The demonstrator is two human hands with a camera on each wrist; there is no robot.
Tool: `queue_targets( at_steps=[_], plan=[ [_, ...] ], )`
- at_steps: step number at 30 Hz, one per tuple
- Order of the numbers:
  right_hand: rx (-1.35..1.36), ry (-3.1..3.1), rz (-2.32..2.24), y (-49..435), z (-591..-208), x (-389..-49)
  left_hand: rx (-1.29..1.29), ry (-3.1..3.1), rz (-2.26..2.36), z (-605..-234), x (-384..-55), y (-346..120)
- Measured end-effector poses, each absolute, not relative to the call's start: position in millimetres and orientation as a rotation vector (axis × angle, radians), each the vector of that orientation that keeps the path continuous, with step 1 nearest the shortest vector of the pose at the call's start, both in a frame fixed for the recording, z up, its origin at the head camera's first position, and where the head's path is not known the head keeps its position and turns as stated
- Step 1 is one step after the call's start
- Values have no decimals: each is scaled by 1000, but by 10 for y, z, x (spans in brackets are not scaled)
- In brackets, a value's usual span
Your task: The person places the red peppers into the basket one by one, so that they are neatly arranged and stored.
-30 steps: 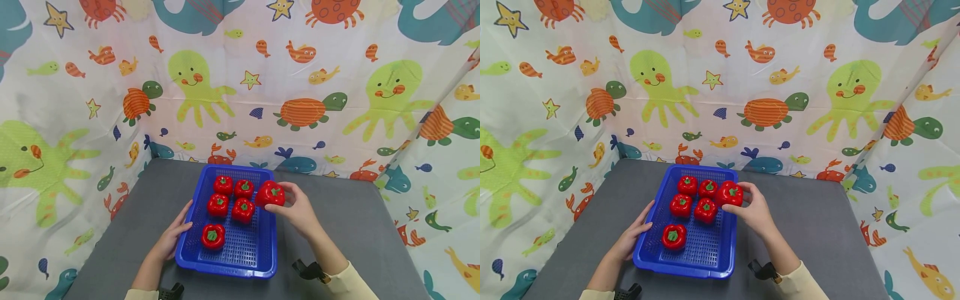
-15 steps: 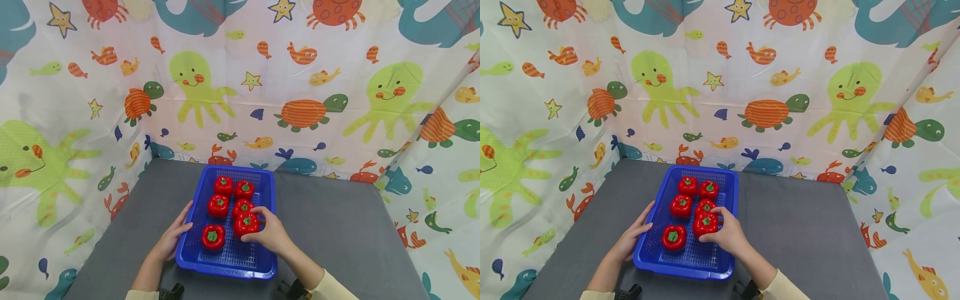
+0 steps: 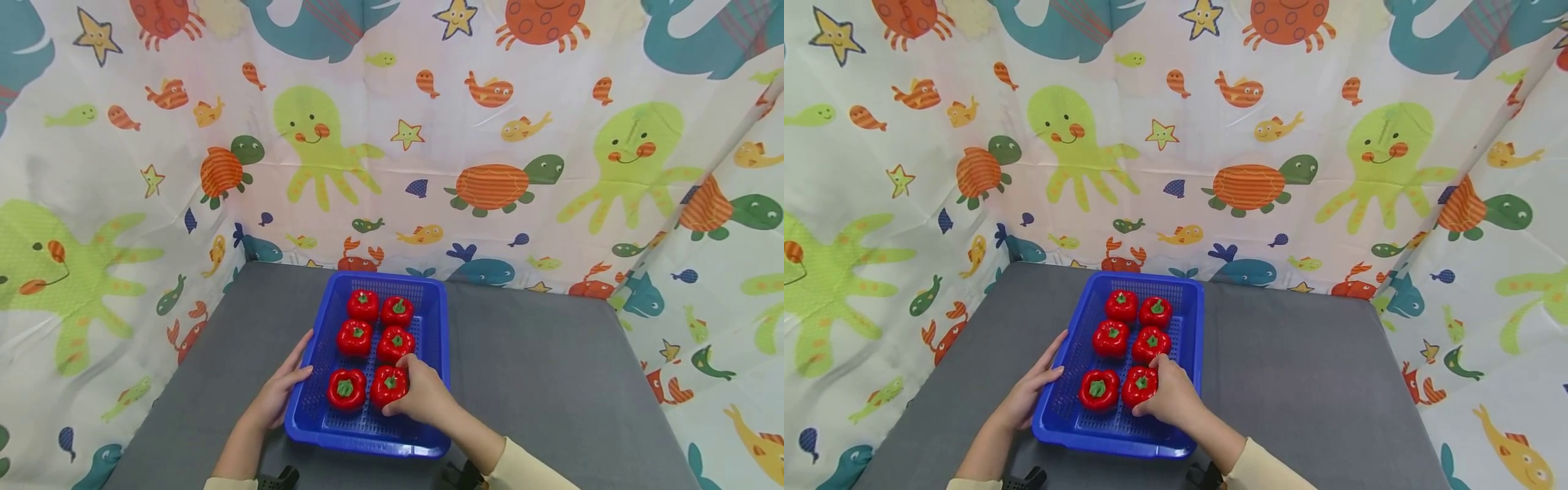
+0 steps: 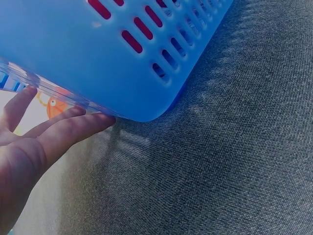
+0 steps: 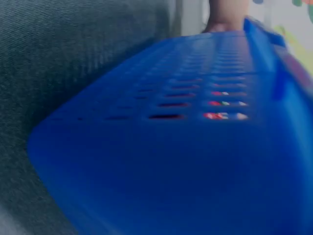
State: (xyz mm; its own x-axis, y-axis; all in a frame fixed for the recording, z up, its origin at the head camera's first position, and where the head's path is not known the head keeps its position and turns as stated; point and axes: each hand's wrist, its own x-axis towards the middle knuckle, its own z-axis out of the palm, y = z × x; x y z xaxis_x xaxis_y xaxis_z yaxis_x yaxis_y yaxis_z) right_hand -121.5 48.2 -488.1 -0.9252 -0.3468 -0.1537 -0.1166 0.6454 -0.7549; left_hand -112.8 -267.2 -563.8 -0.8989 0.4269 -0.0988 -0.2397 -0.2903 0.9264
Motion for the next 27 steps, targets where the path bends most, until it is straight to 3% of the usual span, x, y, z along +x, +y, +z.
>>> queue_targets(
  at_steps=[19, 27],
  plan=[
    [-400, 2673, -1062, 440, -4954, -1178, 218, 1585, 2212, -5644, -1140, -2657],
    [-365, 2647, -1095, 540, -4796, -1120, 220, 1582, 2210, -5653, -1137, -2668]
  ],
)
